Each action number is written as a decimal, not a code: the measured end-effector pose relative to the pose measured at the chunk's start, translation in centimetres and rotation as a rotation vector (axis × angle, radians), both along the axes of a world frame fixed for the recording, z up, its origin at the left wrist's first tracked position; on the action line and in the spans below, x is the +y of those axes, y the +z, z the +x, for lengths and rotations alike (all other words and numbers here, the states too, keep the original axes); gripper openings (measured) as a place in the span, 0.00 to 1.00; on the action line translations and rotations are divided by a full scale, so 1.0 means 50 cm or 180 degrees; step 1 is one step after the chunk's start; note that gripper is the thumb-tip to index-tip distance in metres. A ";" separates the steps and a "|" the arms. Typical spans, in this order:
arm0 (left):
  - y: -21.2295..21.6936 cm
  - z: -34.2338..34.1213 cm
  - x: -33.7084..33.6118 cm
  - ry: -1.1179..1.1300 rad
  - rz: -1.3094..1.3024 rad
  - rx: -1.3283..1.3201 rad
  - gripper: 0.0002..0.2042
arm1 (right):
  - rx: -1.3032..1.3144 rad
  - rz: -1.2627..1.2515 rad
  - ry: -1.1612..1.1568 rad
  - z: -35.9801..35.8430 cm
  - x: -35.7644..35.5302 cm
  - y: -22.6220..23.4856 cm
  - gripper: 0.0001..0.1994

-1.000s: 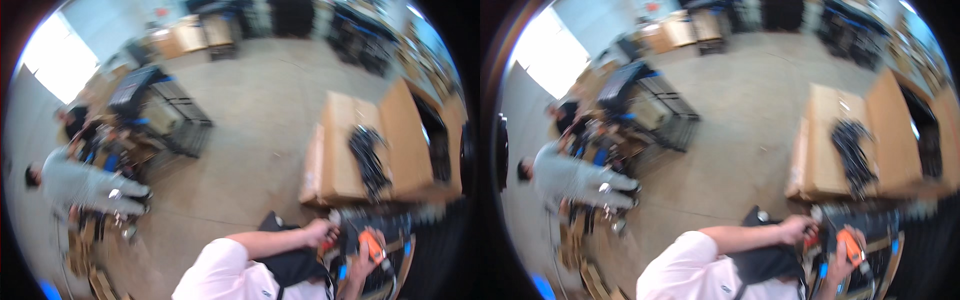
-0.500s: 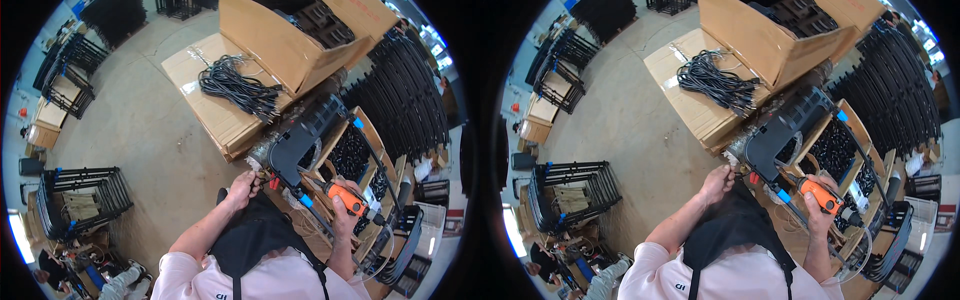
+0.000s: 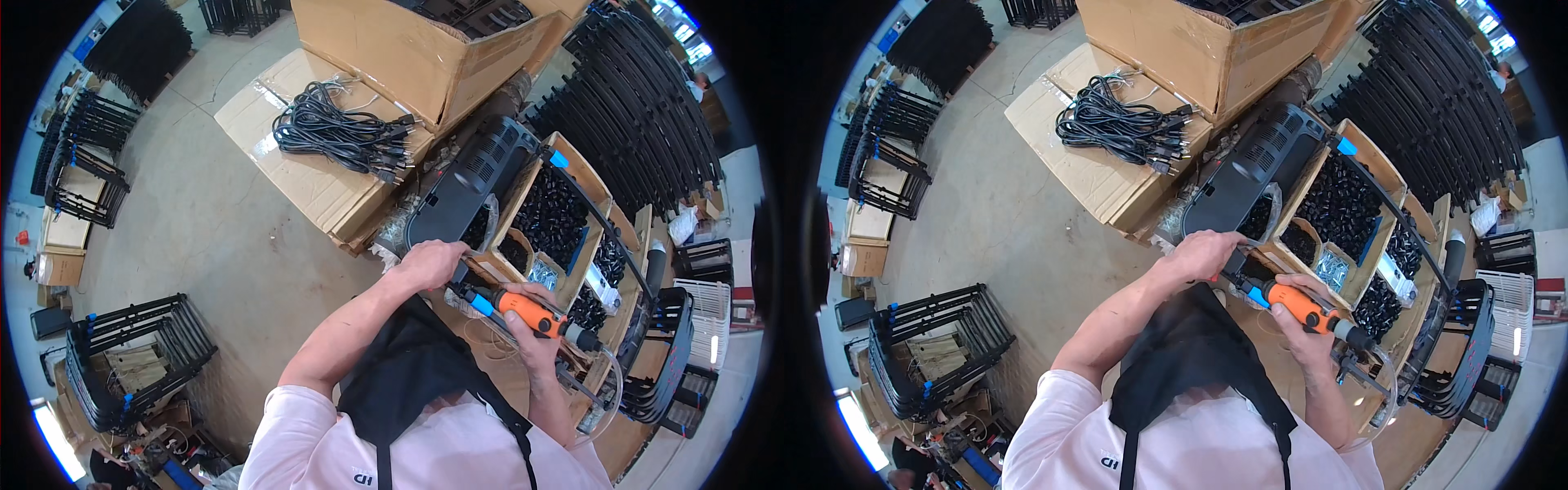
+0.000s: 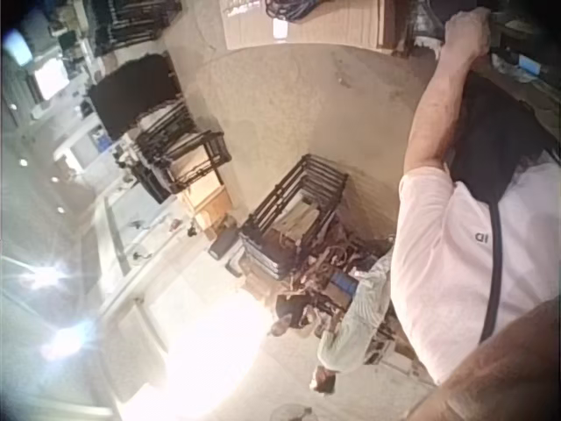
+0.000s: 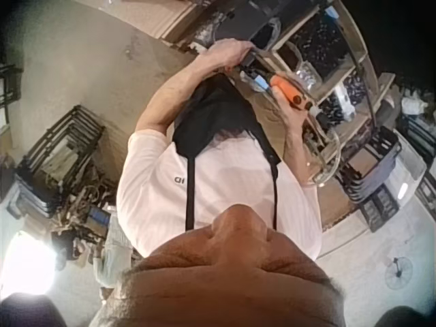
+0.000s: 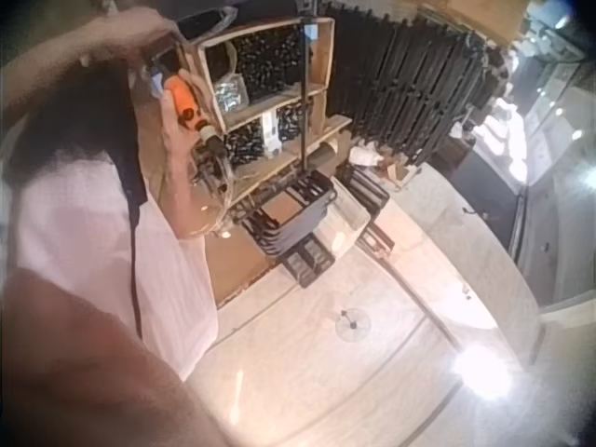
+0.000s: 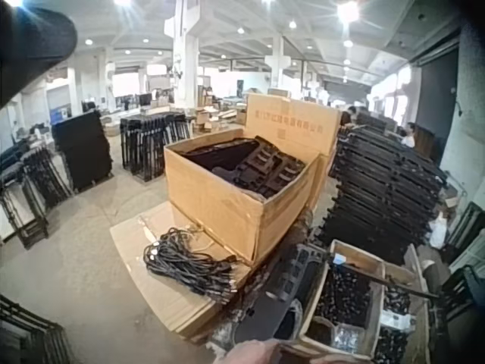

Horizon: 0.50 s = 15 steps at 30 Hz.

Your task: The person uses a pneumatic screwdriver to fasten screws into a black plastic electronic housing. They repeatedly pick up screws from a container, align them with the housing, and drive them in. The person also handles a black metal frame, attaching it to the housing and securing it with screws.

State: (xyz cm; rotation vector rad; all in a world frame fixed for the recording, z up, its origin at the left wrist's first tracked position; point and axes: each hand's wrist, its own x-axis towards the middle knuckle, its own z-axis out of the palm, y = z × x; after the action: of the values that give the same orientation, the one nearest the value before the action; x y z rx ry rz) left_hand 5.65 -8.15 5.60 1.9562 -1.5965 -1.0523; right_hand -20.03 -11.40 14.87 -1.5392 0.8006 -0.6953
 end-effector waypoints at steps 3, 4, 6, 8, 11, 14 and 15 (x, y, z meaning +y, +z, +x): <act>-0.007 0.004 0.004 -0.0461 -0.0028 -0.0610 0.21 | 0.0031 -0.0025 0.0088 0.009 0.002 -0.004 0.24; -0.014 0.006 0.003 -0.0526 -0.0030 -0.0701 0.21 | 0.0019 -0.0037 0.0112 0.012 0.003 -0.009 0.24; -0.027 0.009 0.001 -0.0462 0.0061 -0.0568 0.22 | 0.0050 -0.0056 0.0182 0.014 0.004 -0.015 0.24; -0.026 0.010 -0.002 -0.0462 0.0093 -0.0517 0.22 | 0.0134 -0.0085 0.0221 0.018 0.005 -0.018 0.24; -0.022 0.013 -0.002 -0.0506 0.0074 -0.0530 0.22 | 0.0265 -0.0126 0.0220 0.027 0.007 -0.022 0.24; -0.025 0.015 -0.004 -0.0493 0.0014 -0.0528 0.21 | 0.0281 -0.0114 0.0245 0.036 0.006 -0.032 0.24; -0.031 0.014 -0.002 -0.0487 -0.0048 -0.0577 0.20 | 0.0363 -0.0199 0.0277 0.037 0.005 -0.036 0.23</act>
State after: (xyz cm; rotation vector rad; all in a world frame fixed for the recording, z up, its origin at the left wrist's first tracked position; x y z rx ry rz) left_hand 6.37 -8.27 4.06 1.9941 -1.8710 -0.9380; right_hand -18.15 -11.14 13.05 -1.6722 0.7978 -0.5775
